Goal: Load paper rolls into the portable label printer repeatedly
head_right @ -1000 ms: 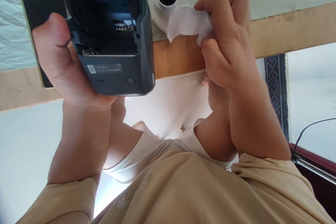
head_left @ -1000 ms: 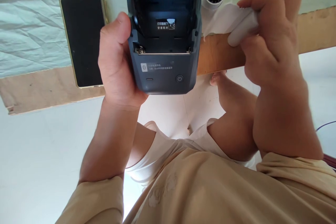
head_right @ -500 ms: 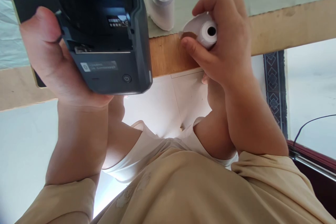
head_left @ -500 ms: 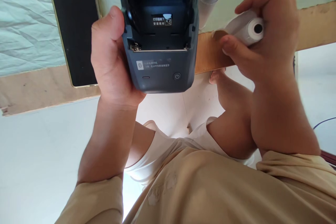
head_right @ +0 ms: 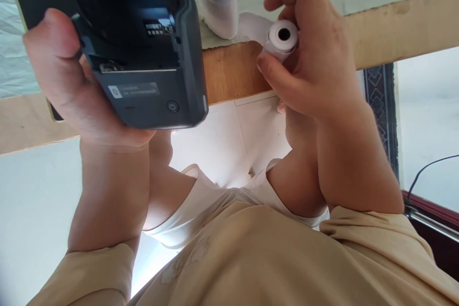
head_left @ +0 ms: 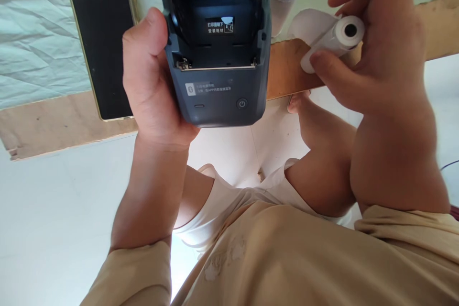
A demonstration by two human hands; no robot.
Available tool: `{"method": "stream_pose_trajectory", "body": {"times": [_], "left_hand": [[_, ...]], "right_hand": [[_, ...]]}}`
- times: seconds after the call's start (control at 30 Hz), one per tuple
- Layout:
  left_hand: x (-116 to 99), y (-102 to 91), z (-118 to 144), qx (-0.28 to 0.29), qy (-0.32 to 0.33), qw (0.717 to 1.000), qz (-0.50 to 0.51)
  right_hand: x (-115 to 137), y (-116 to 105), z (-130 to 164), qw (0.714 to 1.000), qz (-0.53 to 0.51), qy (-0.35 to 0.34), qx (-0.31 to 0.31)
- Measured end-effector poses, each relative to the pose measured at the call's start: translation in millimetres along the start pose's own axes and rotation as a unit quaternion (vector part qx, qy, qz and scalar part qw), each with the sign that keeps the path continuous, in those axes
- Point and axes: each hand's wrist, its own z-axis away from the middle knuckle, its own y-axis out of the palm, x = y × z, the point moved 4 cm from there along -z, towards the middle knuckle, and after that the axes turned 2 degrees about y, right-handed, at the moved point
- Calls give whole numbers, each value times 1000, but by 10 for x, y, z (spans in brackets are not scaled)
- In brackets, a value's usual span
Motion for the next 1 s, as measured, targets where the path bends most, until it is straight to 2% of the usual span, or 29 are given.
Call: {"method": "stream_pose_trajectory", "body": {"times": [0.17, 0.3, 0.5, 0.6, 0.73, 0.9, 1.0], "left_hand": [[69, -60, -15, -24, -23, 999, 24], [121, -133, -10, -60, -35, 997, 39], [165, -196, 17, -105, -60, 992, 28], [152, -185, 17, -92, -60, 993, 33], [101, -132, 4, -57, -37, 997, 31], [63, -77, 13, -75, -29, 994, 67], [36, -26, 14, -28, -10, 996, 87]], "right_hand": [[-42, -60, 21, 997, -4, 73, -15], [-3, -56, 25, 998, -32, 50, -25], [-5, -42, -6, 993, 77, 71, -57], [-58, -26, -14, 990, 87, 92, -56], [-140, 2, -23, 990, 116, 75, -31], [-159, -4, -31, 994, 95, 47, -41], [-135, -8, -33, 996, 67, 47, -37]]}}
